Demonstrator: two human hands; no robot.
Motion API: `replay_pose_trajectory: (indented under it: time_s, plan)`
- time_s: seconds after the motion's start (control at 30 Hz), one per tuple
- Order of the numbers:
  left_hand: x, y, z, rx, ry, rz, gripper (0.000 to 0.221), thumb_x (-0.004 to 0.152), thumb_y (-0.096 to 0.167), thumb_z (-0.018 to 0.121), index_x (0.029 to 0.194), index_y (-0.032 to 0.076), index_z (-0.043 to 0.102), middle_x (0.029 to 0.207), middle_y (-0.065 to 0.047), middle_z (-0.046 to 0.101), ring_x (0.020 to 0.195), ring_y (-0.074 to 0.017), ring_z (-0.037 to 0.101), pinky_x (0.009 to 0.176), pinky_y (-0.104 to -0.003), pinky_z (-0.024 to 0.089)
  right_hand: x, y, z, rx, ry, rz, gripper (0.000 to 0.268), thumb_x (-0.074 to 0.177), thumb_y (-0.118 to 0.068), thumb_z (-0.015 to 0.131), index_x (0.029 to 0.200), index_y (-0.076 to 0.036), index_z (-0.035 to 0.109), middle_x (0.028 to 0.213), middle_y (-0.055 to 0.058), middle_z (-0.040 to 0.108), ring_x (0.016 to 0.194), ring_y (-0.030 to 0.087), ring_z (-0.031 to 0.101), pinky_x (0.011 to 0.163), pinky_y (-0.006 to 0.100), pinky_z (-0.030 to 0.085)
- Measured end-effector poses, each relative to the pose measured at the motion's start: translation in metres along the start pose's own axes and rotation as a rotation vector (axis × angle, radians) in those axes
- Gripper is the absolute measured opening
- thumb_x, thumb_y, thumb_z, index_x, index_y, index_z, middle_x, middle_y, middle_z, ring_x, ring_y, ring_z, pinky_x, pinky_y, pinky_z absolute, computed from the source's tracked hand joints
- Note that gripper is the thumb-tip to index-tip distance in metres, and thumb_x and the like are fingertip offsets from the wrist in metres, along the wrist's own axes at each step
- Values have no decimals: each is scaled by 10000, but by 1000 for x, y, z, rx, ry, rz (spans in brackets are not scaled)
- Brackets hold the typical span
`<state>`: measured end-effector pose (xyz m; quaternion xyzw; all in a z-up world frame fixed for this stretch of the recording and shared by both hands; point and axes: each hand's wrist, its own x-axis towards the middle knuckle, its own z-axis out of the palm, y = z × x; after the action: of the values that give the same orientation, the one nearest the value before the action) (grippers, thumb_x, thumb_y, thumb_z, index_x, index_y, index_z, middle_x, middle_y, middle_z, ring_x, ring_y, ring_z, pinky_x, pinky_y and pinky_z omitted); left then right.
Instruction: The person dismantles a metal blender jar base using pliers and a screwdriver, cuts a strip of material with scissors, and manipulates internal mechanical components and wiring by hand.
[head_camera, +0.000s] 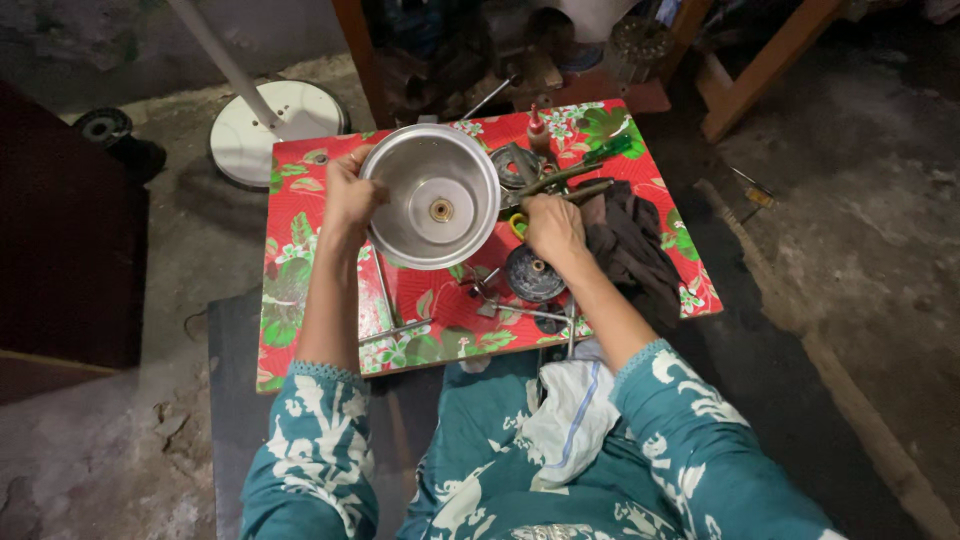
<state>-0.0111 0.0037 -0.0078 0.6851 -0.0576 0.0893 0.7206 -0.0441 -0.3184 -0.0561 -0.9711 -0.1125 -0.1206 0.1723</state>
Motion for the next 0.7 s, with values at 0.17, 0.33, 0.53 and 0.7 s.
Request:
replay_pose_trajectory:
  time_s: [0.17, 0.33, 0.53, 0.7]
  plan:
    - [-5, 3, 4, -27, -4, 18, 523, 615, -158, 542, 1067, 6, 747, 879, -42, 743, 672, -106, 642, 574, -253, 503, 6, 3, 1, 57, 44, -121, 228, 733, -132, 747, 934, -28, 724, 996, 234, 686, 968, 434, 661, 834, 521, 517]
    - [-17, 15, 11, -51, -34, 64, 556, 600, -176, 517, 1076, 0, 745, 919, -50, 763, 749, -113, 706, 676, -242, 578, 11, 8, 8, -28, -3, -138, 186, 739, -90, 720, 902, -4, 707, 972, 231, 688, 954, 429, 672, 812, 523, 531]
    - [-24, 19, 14, -68, 3, 11, 517, 631, -160, 530, 1070, -1, 752, 900, -60, 751, 715, -129, 684, 621, -272, 556, 5, 5, 9, -29, 56, -186, 216, 680, -86, 749, 848, 17, 661, 889, 257, 684, 896, 453, 677, 750, 537, 538]
    - [-27, 12, 7, -80, -31, 72, 526, 620, -155, 532, 1073, -3, 753, 916, -54, 756, 747, -119, 691, 672, -256, 563, 8, -4, -1, -17, 32, -176, 291, 684, -124, 770, 884, 28, 623, 821, 278, 678, 837, 472, 679, 705, 553, 532]
